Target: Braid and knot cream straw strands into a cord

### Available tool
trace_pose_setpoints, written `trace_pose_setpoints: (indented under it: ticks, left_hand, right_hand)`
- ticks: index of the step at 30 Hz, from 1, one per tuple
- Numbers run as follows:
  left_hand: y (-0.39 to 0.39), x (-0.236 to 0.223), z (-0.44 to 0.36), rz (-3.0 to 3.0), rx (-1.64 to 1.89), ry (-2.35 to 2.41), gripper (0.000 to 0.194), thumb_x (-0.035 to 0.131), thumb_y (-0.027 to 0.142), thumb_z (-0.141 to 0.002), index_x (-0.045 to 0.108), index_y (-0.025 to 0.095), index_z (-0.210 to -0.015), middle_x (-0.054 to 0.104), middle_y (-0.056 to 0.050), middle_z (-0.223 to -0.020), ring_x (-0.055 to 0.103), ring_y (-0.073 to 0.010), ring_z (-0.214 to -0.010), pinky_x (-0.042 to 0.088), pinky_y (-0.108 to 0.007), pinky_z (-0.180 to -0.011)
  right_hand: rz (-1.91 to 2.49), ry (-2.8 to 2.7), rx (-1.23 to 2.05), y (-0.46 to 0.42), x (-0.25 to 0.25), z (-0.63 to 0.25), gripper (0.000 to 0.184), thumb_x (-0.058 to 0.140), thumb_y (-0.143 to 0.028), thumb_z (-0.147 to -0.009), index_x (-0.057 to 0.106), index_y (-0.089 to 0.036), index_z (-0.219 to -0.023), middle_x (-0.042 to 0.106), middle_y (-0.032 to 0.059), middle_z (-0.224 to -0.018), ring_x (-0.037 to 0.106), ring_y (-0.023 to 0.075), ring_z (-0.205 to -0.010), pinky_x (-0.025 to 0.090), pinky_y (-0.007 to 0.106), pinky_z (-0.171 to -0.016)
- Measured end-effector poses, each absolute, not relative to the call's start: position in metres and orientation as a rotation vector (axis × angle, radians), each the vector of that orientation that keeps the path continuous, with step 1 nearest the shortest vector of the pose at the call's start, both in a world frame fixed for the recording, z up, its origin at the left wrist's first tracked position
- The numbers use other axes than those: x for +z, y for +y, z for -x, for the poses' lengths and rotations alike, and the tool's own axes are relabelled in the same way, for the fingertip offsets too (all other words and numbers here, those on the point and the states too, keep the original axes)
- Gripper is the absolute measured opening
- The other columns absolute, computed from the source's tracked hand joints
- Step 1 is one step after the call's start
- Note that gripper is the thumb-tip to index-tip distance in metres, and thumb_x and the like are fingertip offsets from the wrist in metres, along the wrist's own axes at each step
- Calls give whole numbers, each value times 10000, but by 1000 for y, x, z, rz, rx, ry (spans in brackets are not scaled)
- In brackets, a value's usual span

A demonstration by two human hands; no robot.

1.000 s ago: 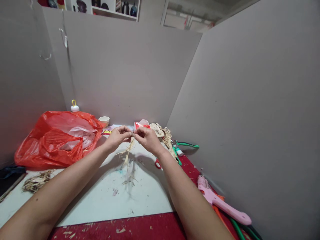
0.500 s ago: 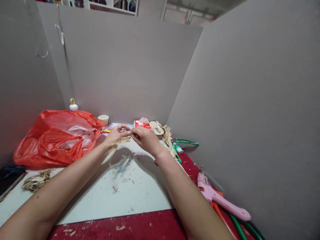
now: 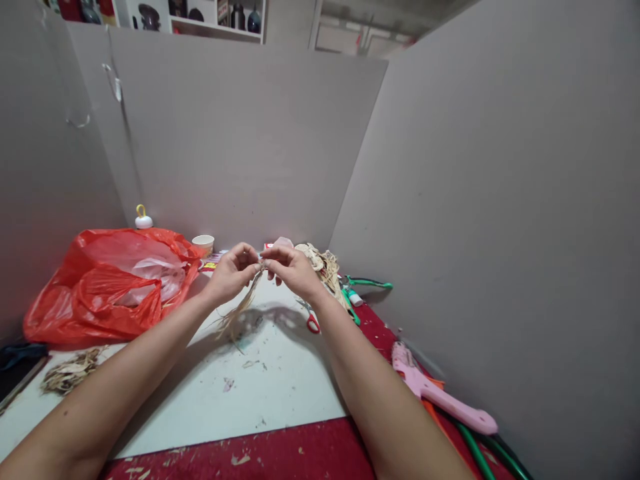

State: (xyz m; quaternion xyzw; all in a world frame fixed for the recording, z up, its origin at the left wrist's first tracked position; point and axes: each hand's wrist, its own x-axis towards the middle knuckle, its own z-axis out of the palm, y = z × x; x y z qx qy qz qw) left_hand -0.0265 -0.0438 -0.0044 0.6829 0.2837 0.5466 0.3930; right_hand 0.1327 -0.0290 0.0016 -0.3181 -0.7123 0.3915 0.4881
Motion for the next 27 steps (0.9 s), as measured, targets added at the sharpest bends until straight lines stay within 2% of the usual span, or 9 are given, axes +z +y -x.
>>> trace_pose_setpoints:
  ticks: [3, 5, 12, 18, 27]
  left_hand:
    - [-47, -6, 27, -1980, 1500, 865, 89, 591, 242, -774, 516, 193, -771, 503, 27, -677, 465, -89, -607, 369, -216, -575]
    - [-49, -8, 29, -2163, 1521, 942, 45, 556, 227, -795, 542, 197, -764, 516, 10, -706, 469, -105, -641, 375, -232, -627]
    - [-41, -19, 37, -2522, 1517, 955, 127, 477, 188, -837, 598, 210, -803, 597, -51, -807, 551, -157, -793, 411, -274, -784]
    - [-33, -27, 39, -2907, 1630, 749, 172, 401, 97, -851, 547, 187, -864, 629, -55, -852, 592, -135, -787, 470, -257, -721]
    - [-34, -27, 37, -2988, 1733, 638, 184, 406, 55, -840, 517, 180, -914, 633, -60, -868, 607, -130, -806, 486, -248, -709]
  right_hand:
    - [758, -1708, 1059, -29, 1, -134, 190, 623, -310, -708, 614, -160, -825, 573, -14, -612, 556, 105, -521, 429, 211, -422]
    - [730, -1689, 1130, -28, 0, -135, 194, 641, -319, -703, 615, -157, -805, 577, -15, -603, 564, 105, -523, 434, 214, -433]
    - [693, -1624, 1344, -24, -3, -141, 244, 732, -310, -638, 653, -133, -786, 612, -1, -619, 571, 96, -529, 427, 204, -446]
    - [712, -1582, 1491, -25, -5, -139, 256, 778, -290, -571, 657, -118, -718, 610, 1, -566, 563, 91, -500, 406, 192, -430]
    - [686, -1562, 1534, -26, -5, -139, 193, 735, -265, -608, 633, -122, -687, 598, -17, -560, 517, 61, -450, 386, 179, -426]
